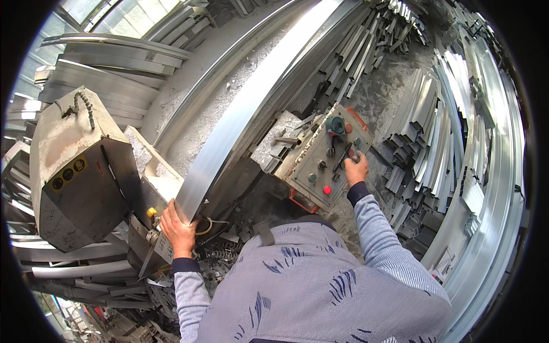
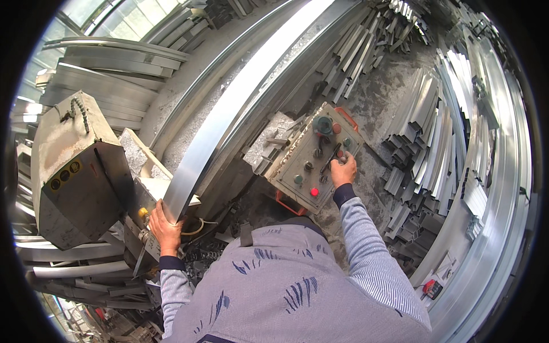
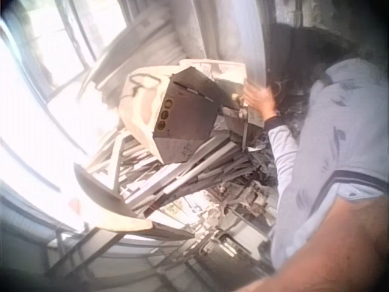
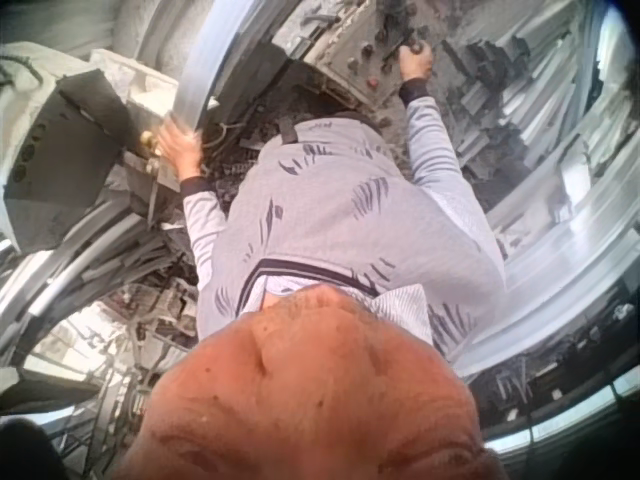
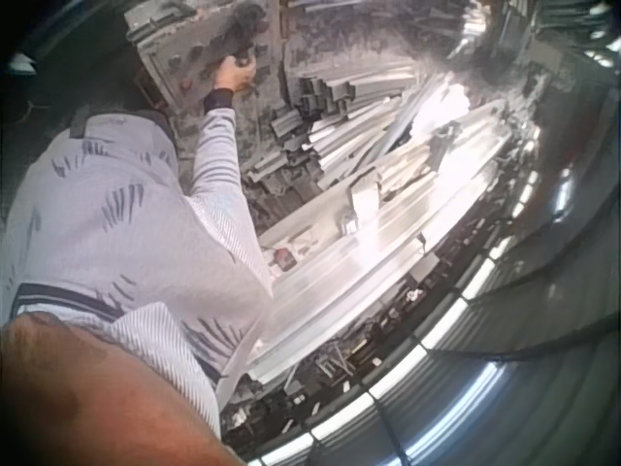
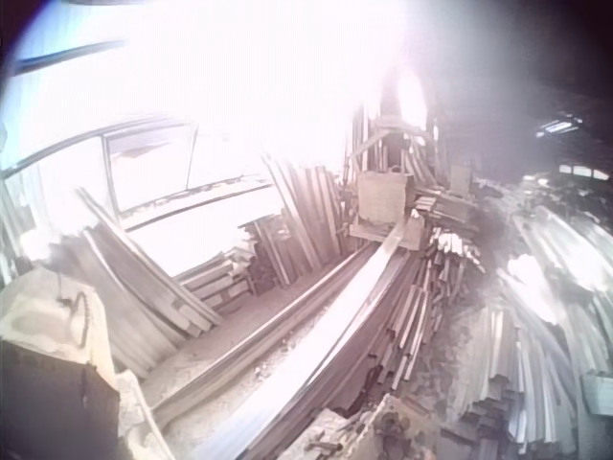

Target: The person operates a metal cutting saw to cut aluminum profiles to specified lengths. They load a profile, adjust the saw, cut the piece, mark it with a marker, and place it aside. This cycle repeats for multiple profiles.

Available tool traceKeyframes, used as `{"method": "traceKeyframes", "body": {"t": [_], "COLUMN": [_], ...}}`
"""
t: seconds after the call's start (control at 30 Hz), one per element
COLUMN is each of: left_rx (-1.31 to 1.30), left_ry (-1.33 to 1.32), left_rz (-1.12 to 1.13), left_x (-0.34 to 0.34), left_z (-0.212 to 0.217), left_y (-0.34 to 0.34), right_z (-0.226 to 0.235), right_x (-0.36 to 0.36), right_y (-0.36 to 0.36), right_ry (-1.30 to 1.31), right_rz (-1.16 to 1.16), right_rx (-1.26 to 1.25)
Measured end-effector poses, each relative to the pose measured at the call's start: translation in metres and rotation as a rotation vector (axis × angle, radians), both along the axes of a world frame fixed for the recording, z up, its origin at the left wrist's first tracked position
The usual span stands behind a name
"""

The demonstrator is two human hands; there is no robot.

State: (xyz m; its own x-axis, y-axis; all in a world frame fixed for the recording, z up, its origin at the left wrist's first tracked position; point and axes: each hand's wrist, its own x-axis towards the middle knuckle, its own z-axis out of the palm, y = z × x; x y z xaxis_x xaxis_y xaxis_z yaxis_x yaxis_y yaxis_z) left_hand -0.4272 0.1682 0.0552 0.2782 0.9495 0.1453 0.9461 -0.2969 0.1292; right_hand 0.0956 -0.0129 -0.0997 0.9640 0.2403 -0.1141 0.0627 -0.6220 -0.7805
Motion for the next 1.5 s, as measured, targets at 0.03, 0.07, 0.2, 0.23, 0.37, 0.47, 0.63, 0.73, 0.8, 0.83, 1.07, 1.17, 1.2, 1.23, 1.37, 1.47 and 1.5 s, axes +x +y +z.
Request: {"method": "traceKeyframes", "body": {"t": [0.03, 0.07, 0.2, 0.23, 0.37, 0.47, 0.63, 0.73, 0.8, 0.83, 1.07, 1.17, 1.2, 1.23, 1.37, 1.47, 1.5], "left_rx": [-0.021, -0.029, -0.11, -0.113, -0.114, -0.128, -0.108, -0.059, -0.034, -0.031, -0.005, 0.029, 0.009, 0.067, 0.125, 0.179, 0.182], "left_ry": [0.014, 0.018, -0.046, -0.05, -0.117, -0.157, -0.155, -0.16, -0.136, -0.095, -0.014, -0.031, -0.046, -0.053, -0.071, -0.033, -0.022], "left_rz": [0.018, 0.021, 0.024, 0.023, 0.049, 0.087, 0.174, 0.196, 0.198, 0.208, 0.251, 0.246, 0.257, 0.248, 0.269, 0.342, 0.375], "left_x": [0.001, 0.002, 0.014, 0.019, 0.039, 0.048, 0.058, 0.064, 0.063, 0.059, 0.005, -0.011, -0.015, -0.018, -0.026, -0.032, -0.033], "left_z": [0.001, 0.004, 0.024, 0.031, 0.065, 0.084, 0.103, 0.101, 0.094, 0.092, 0.057, 0.034, 0.027, 0.019, -0.014, -0.043, -0.051], "left_y": [0.0, 0.0, -0.005, -0.01, -0.058, -0.106, -0.166, -0.177, -0.182, -0.189, -0.247, -0.268, -0.277, -0.287, -0.327, -0.362, -0.377], "right_z": [0.011, 0.023, 0.064, 0.069, 0.08, 0.09, 0.09, 0.079, 0.073, 0.066, 0.094, 0.127, 0.138, 0.148, 0.186, 0.215, 0.225], "right_x": [0.008, 0.014, 0.052, 0.057, 0.099, 0.142, 0.189, 0.225, 0.228, 0.212, -0.052, -0.124, -0.141, -0.158, -0.206, -0.232, -0.241], "right_y": [0.007, 0.014, 0.072, 0.095, 0.174, 0.246, 0.304, 0.322, 0.321, 0.314, 0.238, 0.21, 0.199, 0.19, 0.151, 0.12, 0.109], "right_ry": [-0.031, -0.092, -0.078, 0.014, 0.499, 1.123, 0.93, 0.824, 0.7, 0.655, 0.416, 0.415, 0.412, 0.414, 0.41, 0.402, 0.404], "right_rz": [0.038, 0.054, 0.229, 0.285, 0.527, 0.442, 0.799, 0.845, 0.967, 1.049, 1.124, 1.233, 1.267, 1.296, 1.407, 1.478, 1.501], "right_rx": [0.023, 0.06, 0.273, 0.375, 0.741, 0.997, 1.238, 1.254, 1.167, 1.115, 0.708, 0.685, 0.688, 0.696, 0.753, 0.809, 0.826]}}
